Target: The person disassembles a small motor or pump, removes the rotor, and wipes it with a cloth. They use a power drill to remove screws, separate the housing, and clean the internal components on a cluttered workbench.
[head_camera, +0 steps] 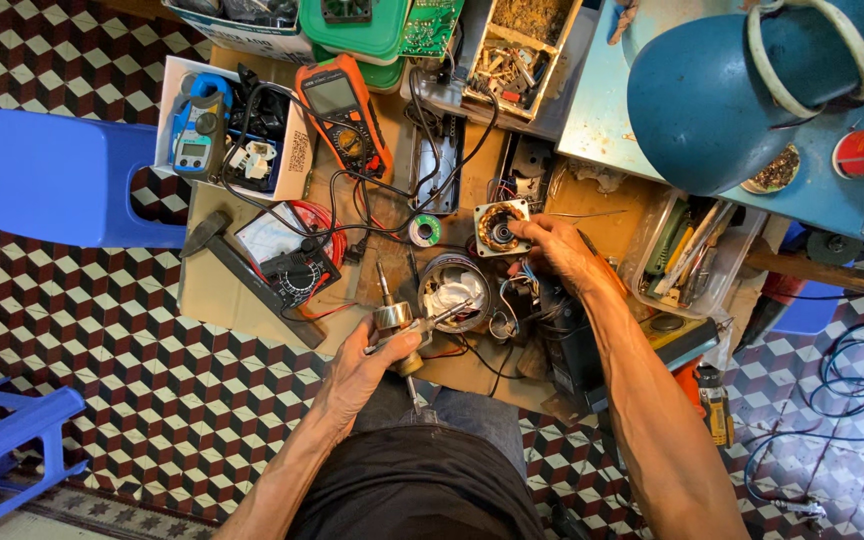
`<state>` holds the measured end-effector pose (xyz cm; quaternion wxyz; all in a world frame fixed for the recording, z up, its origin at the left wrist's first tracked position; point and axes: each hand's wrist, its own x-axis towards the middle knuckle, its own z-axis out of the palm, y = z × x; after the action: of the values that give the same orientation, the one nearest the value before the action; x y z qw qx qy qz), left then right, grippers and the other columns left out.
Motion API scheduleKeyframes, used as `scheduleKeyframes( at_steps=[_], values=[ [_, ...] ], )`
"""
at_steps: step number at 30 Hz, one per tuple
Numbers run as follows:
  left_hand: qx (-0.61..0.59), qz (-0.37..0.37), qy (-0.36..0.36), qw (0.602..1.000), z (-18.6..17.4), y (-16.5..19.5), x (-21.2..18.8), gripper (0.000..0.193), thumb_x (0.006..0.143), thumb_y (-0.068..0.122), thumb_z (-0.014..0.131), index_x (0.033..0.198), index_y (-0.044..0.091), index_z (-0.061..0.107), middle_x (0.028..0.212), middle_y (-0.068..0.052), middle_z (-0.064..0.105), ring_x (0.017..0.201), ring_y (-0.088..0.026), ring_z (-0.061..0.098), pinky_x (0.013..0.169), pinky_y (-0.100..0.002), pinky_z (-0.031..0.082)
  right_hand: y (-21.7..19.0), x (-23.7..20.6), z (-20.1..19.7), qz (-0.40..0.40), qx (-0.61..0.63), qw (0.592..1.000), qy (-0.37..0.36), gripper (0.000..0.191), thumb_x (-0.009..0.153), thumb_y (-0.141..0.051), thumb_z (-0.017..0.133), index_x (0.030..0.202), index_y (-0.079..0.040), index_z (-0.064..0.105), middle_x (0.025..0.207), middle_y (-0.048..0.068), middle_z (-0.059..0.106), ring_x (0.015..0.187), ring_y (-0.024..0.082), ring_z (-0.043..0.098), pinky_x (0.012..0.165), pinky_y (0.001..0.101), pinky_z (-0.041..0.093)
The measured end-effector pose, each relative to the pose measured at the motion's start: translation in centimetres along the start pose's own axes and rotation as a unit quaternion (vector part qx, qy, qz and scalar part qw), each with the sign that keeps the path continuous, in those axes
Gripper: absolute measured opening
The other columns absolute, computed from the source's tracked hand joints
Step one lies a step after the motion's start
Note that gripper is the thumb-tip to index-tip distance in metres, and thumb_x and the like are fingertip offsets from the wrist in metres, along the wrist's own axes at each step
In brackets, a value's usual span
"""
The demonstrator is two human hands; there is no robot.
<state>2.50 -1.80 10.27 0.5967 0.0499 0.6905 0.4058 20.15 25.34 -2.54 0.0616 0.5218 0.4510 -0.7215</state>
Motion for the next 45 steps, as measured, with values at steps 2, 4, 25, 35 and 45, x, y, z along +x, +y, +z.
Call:
scheduleKeyframes(
  at_steps=[2,4,25,35,45],
  values=[
    [0.001,-0.01,0.001,1.0,0.0,-0.2,0.0,0.075,0.075,0.053,0.073,0.13,0.004,0.06,0.125,-0.012,0.068,0.117,-0.019,0.061,0.105,-0.035,0.042,1.0,0.9,-0.6,-0.015,0.01,1.0,0.02,0.047,0.09,-0.039,0.071,0.117,-0.001,0.067,0.087,0.005,0.067,0.06,0.016,0.067,0.048,0.0224,0.042],
    [0.005,-0.015,0.004,1.0,-0.1,-0.4,0.1,0.075,0.074,0.054,0.073,0.13,0.004,0.06,0.124,-0.012,0.068,0.117,-0.019,0.061,0.105,-0.036,0.042,1.8,1.5,-1.4,-0.028,0.003,0.998,0.053,0.05,0.094,-0.043,0.074,0.12,0.0,0.07,0.086,0.007,0.062,0.062,0.013,0.059,0.052,0.0216,0.046],
    [-0.03,-0.01,0.035,0.999,-0.4,-0.6,-0.6,0.066,0.078,0.045,0.074,0.129,0.005,0.063,0.123,-0.008,0.069,0.114,-0.015,0.061,0.105,-0.033,0.042,0.7,3.5,-0.8,-0.134,-0.013,0.983,0.123,0.052,0.082,-0.036,0.074,0.123,-0.005,0.064,0.088,-0.002,0.068,0.065,0.007,0.053,0.057,0.0241,0.043],
    [-0.026,-0.015,0.03,0.999,-0.2,-0.5,-0.5,0.071,0.076,0.048,0.073,0.131,0.006,0.062,0.13,-0.009,0.067,0.123,-0.017,0.059,0.109,-0.036,0.039,0.4,4.3,-0.1,-0.097,-0.169,0.98,0.036,0.045,0.08,-0.037,0.08,0.107,-0.008,0.058,0.086,0.001,0.061,0.077,0.012,0.053,0.072,0.0255,0.043],
    [-0.03,-0.009,0.008,0.999,0.4,-0.4,0.0,0.068,0.076,0.05,0.074,0.125,0.005,0.062,0.119,-0.01,0.069,0.112,-0.019,0.062,0.104,-0.036,0.044,0.2,3.1,0.0,-0.018,-0.158,0.987,-0.011,0.04,0.084,-0.041,0.072,0.104,-0.008,0.063,0.088,0.004,0.06,0.078,0.017,0.055,0.069,0.0325,0.045]
  ],
)
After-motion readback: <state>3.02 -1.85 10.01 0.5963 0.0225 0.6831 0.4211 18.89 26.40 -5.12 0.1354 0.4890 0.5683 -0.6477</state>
